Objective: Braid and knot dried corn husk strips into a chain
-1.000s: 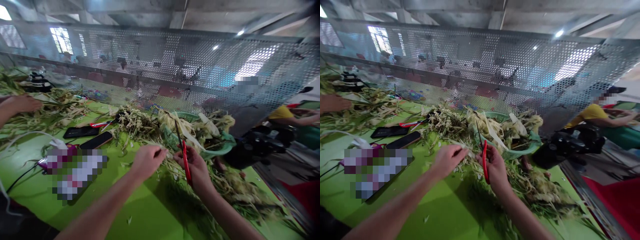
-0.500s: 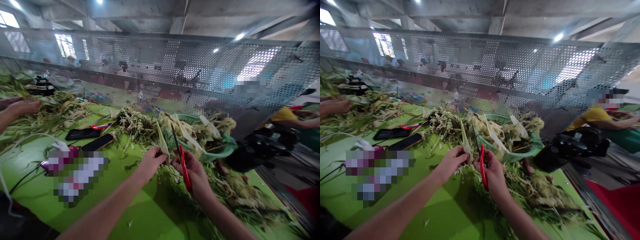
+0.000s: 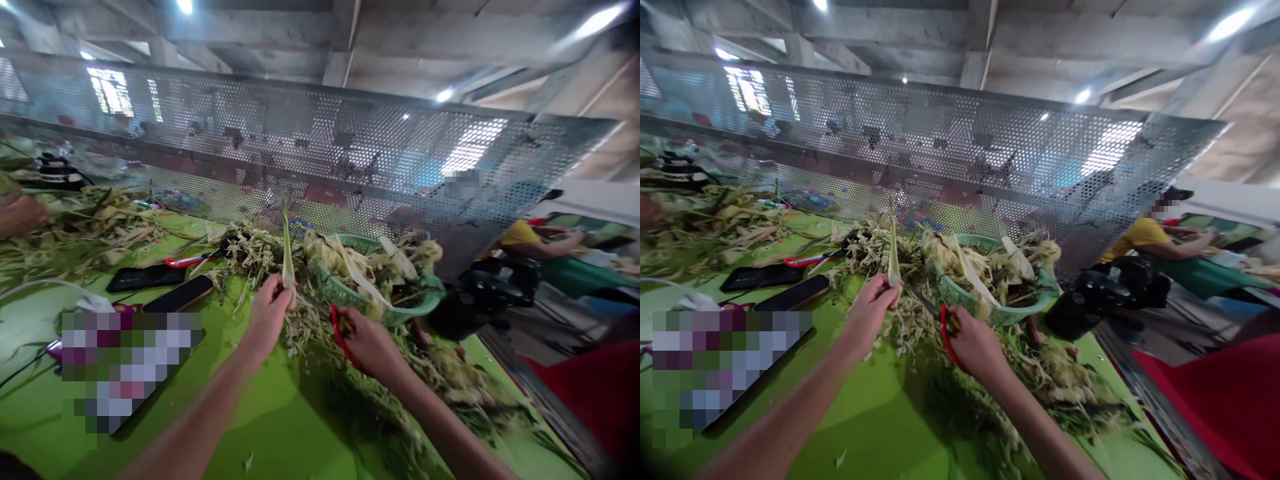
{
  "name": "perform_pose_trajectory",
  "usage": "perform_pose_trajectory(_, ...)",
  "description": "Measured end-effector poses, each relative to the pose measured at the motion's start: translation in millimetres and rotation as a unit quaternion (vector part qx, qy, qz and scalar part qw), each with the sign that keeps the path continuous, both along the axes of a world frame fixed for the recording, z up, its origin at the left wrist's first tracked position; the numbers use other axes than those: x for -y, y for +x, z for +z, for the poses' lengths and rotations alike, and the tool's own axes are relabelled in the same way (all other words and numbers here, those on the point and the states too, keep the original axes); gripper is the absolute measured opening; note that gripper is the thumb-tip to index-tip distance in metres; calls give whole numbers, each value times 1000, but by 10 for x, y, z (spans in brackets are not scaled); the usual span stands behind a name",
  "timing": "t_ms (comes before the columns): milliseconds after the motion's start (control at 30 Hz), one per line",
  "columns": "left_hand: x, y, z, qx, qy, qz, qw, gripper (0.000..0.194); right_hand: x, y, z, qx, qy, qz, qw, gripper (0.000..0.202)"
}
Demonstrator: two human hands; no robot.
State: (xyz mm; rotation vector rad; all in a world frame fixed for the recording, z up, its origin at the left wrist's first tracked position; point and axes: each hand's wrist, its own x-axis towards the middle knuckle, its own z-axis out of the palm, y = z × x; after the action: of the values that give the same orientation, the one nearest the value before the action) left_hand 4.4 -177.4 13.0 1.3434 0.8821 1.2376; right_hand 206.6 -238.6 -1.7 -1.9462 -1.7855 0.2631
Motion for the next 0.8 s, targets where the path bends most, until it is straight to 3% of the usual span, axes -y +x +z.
perform_pose_trajectory(100, -34, -26, 4, -9, 19, 10, 1000, 18, 66, 10, 64, 145, -86, 22, 986, 40)
perform_pose_trajectory(200, -6, -2, 9, -20, -1, -21, 1000, 20, 127, 1, 223, 171, -97, 71, 978, 36)
perform_pose_trajectory(333, 86, 78, 10, -19, -20, -66, 997, 20, 118, -73, 492, 52, -11, 102, 993, 24)
perform_pose_trajectory(433, 146, 143, -16, -12, -34, -102, 994, 19, 64, -199, 583, -78, 72, 113, 988, 24)
perform_pose_trajectory(633, 172, 228, -79, 27, -37, -160, 986, 15, -13, -350, 521, -99, 129, 84, 983, 16)
perform_pose_trajectory(800, 163, 255, -94, 30, -42, -166, 985, 11, -23, -326, 482, -98, 137, 76, 983, 12)
